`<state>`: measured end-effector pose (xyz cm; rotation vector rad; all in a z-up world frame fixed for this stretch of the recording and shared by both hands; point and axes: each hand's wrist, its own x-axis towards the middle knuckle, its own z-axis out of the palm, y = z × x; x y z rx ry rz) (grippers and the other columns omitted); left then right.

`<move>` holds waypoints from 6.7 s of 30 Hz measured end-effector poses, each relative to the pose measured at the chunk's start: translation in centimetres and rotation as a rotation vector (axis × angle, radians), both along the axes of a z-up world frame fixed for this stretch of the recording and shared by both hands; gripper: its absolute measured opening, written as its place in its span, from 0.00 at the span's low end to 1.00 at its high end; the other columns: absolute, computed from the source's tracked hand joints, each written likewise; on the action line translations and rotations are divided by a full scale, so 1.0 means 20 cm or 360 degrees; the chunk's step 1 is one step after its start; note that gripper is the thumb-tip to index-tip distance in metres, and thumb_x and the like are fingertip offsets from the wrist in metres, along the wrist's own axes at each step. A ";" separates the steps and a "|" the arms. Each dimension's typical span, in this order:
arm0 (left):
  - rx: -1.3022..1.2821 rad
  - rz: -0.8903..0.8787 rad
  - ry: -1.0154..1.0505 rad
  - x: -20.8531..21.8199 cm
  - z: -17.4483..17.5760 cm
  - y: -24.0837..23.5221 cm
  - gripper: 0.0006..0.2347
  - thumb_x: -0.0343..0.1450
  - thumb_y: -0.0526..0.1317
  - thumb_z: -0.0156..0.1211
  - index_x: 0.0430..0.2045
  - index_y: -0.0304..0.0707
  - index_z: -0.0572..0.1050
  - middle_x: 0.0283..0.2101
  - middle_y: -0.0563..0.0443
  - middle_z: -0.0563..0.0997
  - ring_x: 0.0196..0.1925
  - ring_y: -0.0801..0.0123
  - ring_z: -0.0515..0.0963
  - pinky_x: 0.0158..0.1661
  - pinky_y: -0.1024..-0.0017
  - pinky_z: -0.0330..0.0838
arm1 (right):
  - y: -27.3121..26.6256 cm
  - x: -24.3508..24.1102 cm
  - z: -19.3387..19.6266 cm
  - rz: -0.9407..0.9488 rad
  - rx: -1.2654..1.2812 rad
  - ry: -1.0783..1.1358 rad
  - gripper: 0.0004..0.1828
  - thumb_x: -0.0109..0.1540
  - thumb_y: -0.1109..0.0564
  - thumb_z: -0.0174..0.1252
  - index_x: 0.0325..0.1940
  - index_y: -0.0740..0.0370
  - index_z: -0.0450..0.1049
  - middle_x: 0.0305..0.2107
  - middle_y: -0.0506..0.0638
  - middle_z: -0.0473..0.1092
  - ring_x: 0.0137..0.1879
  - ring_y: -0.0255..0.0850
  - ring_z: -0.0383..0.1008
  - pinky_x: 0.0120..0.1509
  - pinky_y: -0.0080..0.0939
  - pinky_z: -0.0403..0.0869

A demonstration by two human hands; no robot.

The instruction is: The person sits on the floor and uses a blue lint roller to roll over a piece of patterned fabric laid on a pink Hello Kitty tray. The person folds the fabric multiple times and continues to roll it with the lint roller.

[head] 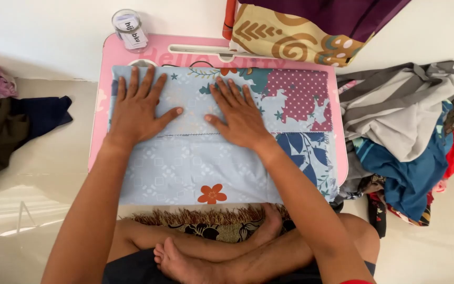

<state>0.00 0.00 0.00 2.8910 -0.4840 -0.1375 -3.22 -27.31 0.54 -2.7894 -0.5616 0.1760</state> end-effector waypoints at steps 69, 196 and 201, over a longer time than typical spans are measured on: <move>-0.0919 0.0367 -0.1224 -1.14 0.09 0.13 0.21 0.72 0.34 0.68 0.57 0.22 0.70 0.58 0.26 0.71 0.63 0.30 0.69 0.62 0.44 0.64 | -0.57 -1.18 0.11 -0.0923 0.0866 -0.1218 0.11 0.70 0.67 0.58 0.57 0.63 0.77 0.45 0.58 0.75 0.55 0.56 0.75 0.56 0.54 0.75; -0.0589 0.0486 -0.0069 -0.71 0.07 0.13 0.47 0.69 0.72 0.49 0.73 0.31 0.49 0.76 0.34 0.52 0.79 0.46 0.45 0.74 0.45 0.29 | 0.26 0.20 0.25 0.0128 0.0684 -0.0065 0.19 0.56 0.56 0.71 0.52 0.55 0.81 0.43 0.54 0.79 0.53 0.54 0.79 0.56 0.50 0.75; -0.0608 0.0519 -0.0179 -0.69 0.04 0.13 0.48 0.70 0.70 0.49 0.72 0.25 0.46 0.75 0.29 0.53 0.78 0.45 0.48 0.74 0.46 0.31 | 0.52 0.26 0.24 0.0182 0.0672 -0.0004 0.17 0.58 0.56 0.69 0.52 0.52 0.80 0.43 0.50 0.79 0.53 0.52 0.79 0.57 0.50 0.75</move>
